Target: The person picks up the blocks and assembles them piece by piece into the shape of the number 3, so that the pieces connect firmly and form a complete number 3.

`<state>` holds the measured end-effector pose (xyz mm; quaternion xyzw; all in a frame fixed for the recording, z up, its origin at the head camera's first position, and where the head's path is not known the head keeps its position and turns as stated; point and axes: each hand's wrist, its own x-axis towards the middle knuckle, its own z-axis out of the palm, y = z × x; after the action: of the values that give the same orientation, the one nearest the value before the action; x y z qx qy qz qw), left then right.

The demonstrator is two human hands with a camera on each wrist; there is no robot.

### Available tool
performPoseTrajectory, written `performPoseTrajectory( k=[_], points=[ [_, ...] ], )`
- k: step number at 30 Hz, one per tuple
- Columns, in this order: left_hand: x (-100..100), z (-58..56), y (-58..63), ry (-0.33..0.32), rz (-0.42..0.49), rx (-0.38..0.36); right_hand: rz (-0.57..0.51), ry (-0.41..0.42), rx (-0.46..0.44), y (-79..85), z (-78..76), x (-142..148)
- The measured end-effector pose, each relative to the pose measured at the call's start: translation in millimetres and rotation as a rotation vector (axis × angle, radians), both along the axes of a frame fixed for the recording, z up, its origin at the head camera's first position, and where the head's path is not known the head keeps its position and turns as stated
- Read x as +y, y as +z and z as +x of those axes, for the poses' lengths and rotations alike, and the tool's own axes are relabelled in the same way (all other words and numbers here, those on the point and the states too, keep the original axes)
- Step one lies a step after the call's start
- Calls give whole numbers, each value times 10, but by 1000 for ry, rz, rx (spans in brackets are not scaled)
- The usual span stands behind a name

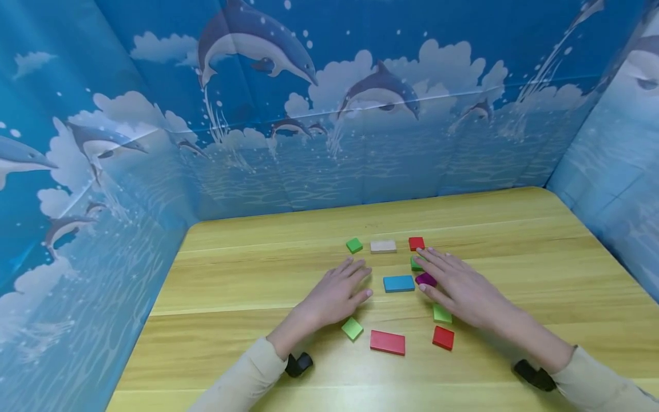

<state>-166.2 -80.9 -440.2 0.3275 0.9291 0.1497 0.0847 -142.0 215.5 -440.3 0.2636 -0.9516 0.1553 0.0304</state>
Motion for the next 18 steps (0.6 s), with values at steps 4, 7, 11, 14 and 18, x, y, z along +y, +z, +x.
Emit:
performPoseTrajectory(
  k=[4, 7, 11, 14, 18],
  points=[
    [40, -30, 28, 5, 52, -63, -72, 29, -60, -16, -28, 12],
    [71, -70, 32, 14, 115, -122, -115, 52, -97, -27, -59, 21],
    [113, -126, -3, 45, 225, -217, -156, 63, -123, -44, -90, 37],
    [143, -152, -27, 79, 295, -279, -183, 61, -141, -48, -102, 48],
    [195, -186, -39, 109, 355, -320, -216, 53, -168, -44, -111, 66]
  ],
)
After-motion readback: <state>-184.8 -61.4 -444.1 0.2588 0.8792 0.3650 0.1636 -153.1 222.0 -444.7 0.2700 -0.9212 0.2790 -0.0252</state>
